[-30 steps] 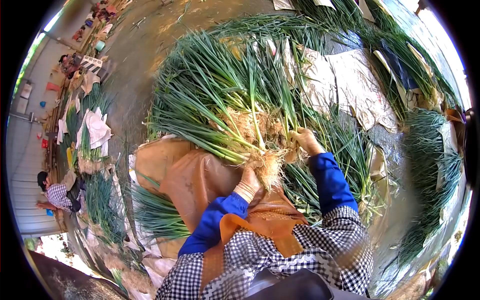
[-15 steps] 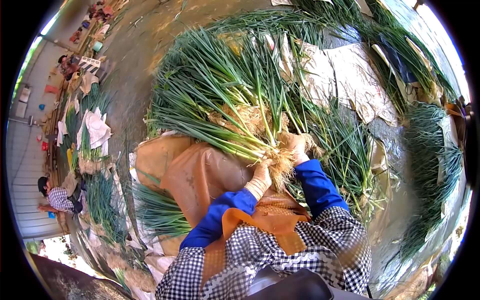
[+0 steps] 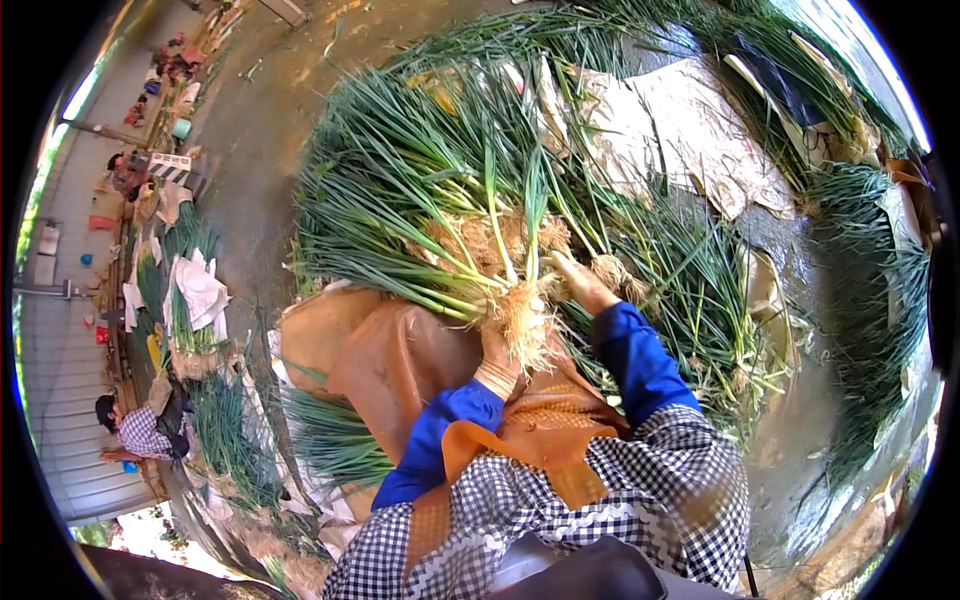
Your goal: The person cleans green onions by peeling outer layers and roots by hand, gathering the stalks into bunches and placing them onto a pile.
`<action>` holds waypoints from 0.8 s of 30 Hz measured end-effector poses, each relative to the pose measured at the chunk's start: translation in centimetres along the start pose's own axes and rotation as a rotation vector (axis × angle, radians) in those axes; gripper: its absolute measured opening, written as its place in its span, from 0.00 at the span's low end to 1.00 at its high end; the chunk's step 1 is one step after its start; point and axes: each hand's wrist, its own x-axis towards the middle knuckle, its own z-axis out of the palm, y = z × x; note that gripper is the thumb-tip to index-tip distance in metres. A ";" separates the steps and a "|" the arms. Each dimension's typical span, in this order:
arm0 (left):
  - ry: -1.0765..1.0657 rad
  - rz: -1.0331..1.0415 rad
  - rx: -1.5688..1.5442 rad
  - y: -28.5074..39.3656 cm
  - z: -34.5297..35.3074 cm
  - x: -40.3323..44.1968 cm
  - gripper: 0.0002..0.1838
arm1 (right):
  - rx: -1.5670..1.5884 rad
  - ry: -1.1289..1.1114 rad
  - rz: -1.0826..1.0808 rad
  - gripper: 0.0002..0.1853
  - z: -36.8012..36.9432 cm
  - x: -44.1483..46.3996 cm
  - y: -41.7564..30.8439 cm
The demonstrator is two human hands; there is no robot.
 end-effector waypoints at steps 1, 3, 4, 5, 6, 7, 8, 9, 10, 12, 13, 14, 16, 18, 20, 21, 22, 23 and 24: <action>0.065 0.063 0.107 -0.1 0.0 -0.4 0.25 | 0.023 0.015 -0.111 0.24 1.1 2.7 1.4; 0.252 0.198 0.249 -0.3 1.5 -1.2 0.19 | 0.181 -0.018 -0.268 0.24 2.1 7.9 5.0; 0.224 0.117 0.236 0.4 0.2 -1.2 0.21 | -0.020 0.143 -0.344 0.22 2.3 10.0 6.5; 0.197 0.034 0.221 1.2 -0.9 -1.1 0.23 | -0.222 0.307 -0.416 0.21 3.6 9.3 4.9; 0.316 0.056 0.259 1.0 -2.2 -0.7 0.21 | -0.533 0.368 -0.375 0.19 3.9 7.3 3.9; 0.386 0.060 0.180 0.4 -1.4 -0.7 0.22 | -0.843 0.427 -0.329 0.16 5.5 3.1 -0.2; 0.380 0.157 0.204 -0.2 -2.3 -0.1 0.23 | -0.536 0.412 -0.395 0.16 5.1 4.0 2.4; 0.371 0.252 0.228 -0.5 -2.4 0.4 0.23 | -0.229 0.395 -0.455 0.15 4.4 4.6 4.6; 0.289 0.225 0.191 -0.5 -1.5 0.4 0.24 | -0.244 0.403 -0.469 0.14 3.2 3.3 4.9; 0.165 0.221 0.191 -0.2 2.0 0.1 0.25 | -0.169 0.121 -0.257 0.14 3.3 -6.9 -3.6; 0.179 0.196 0.136 -0.1 1.8 0.8 0.24 | -0.246 0.122 -0.239 0.12 3.1 -9.6 -4.9; 0.200 0.185 0.187 -0.1 1.6 0.8 0.24 | -0.009 0.121 -0.227 0.12 2.4 -10.4 -3.9; 0.243 0.122 0.143 -0.6 1.6 1.0 0.24 | -0.040 0.201 -0.211 0.12 0.9 -12.3 -3.5; 0.271 0.211 0.280 -1.4 1.9 0.4 0.24 | -0.091 0.233 -0.285 0.14 0.8 -12.6 -3.5; 0.259 0.159 0.282 -1.4 1.5 0.1 0.24 | 0.090 0.251 -0.344 0.14 0.0 -9.7 -1.3; 0.223 0.082 0.224 -1.2 1.2 0.1 0.25 | 0.333 0.230 -0.438 0.14 0.5 -8.1 -0.6; 0.181 0.010 0.167 -0.9 0.8 0.4 0.25 | 0.619 0.168 -0.332 0.12 0.8 -6.7 -0.4; 0.200 0.119 0.244 -1.0 -0.3 0.7 0.25 | 0.822 0.128 -0.255 0.14 1.0 -5.6 -0.1; 0.241 0.101 0.222 -0.8 -1.6 0.7 0.28 | 0.724 0.192 -0.160 0.16 0.9 -4.0 0.7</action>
